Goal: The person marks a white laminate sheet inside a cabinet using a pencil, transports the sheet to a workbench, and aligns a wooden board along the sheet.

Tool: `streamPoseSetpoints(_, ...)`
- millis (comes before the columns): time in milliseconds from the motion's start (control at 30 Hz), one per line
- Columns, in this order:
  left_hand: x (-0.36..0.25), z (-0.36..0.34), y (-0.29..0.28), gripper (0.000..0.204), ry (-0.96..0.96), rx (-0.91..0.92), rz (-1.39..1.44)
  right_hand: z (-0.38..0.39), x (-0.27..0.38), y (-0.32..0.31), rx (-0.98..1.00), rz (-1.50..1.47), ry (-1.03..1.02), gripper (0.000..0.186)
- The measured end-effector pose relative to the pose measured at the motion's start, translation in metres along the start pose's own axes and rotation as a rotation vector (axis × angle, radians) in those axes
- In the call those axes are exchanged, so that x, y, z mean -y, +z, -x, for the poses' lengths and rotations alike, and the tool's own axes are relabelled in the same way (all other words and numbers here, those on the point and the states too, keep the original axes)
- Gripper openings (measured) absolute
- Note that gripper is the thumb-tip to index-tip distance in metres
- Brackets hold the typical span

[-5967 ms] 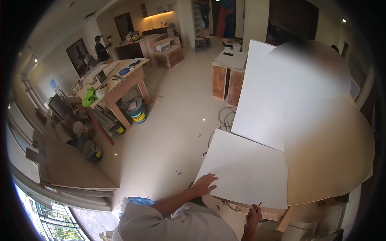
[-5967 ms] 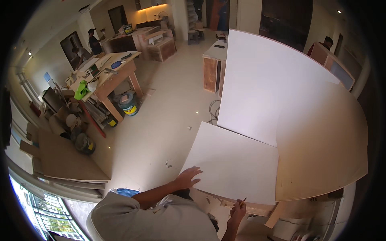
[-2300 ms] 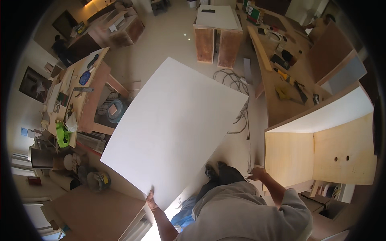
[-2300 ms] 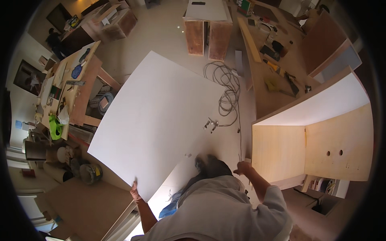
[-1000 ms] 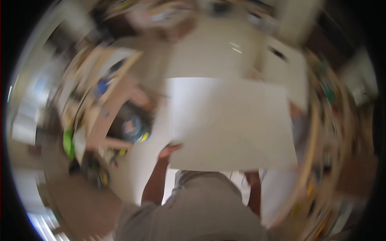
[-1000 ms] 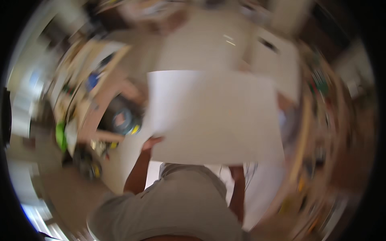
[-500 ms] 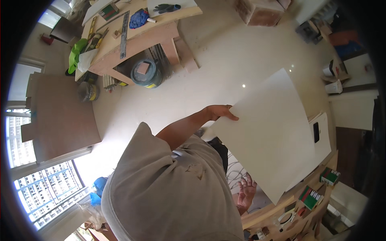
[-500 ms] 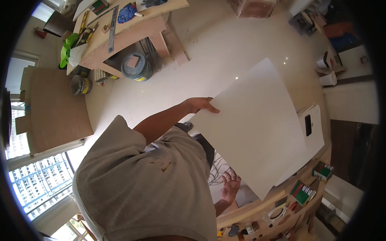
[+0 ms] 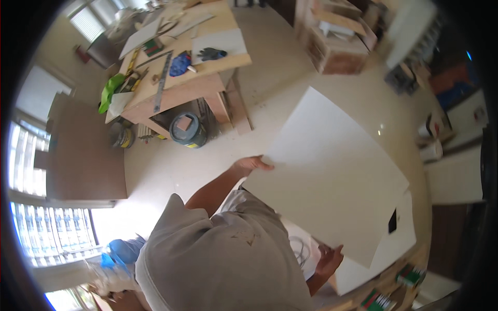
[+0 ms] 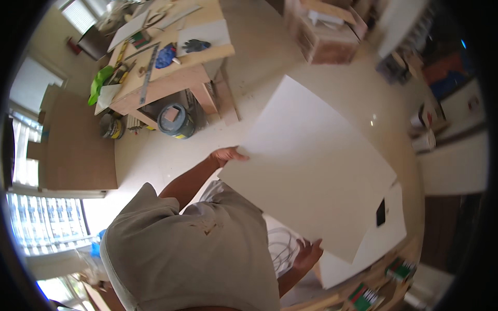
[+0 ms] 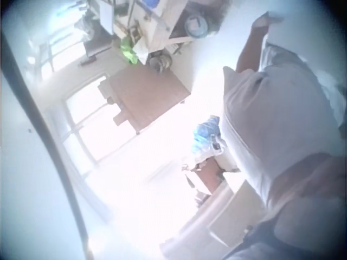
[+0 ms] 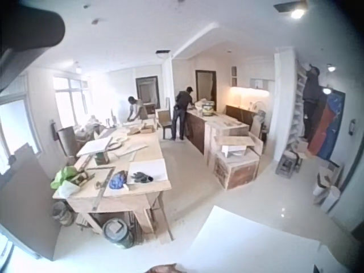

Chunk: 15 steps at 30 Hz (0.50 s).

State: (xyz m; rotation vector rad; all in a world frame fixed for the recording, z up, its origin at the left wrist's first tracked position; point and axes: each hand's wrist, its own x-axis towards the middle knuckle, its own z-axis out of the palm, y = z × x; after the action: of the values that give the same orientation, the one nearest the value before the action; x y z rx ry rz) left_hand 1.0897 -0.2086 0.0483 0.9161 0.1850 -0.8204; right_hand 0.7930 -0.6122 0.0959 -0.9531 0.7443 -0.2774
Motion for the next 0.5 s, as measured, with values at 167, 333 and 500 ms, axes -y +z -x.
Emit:
streamPoseSetpoints(167,-0.043,-0.040,-0.007,0.083,0.034,0.071,0.000,-0.063,0.024,0.091,0.025,0.023,0.097,0.047)
streamPoseSetpoints(333,-0.086,-0.114,-0.097,0.077,0.069,0.030,0.021,-0.158,0.008,0.204,0.080,-0.060,0.069,0.050)
streamPoseSetpoints(500,-0.195,-0.179,-0.180,0.073,0.419,-0.015,0.181,-0.259,-0.005,0.318,0.101,-0.008,0.024,0.044)
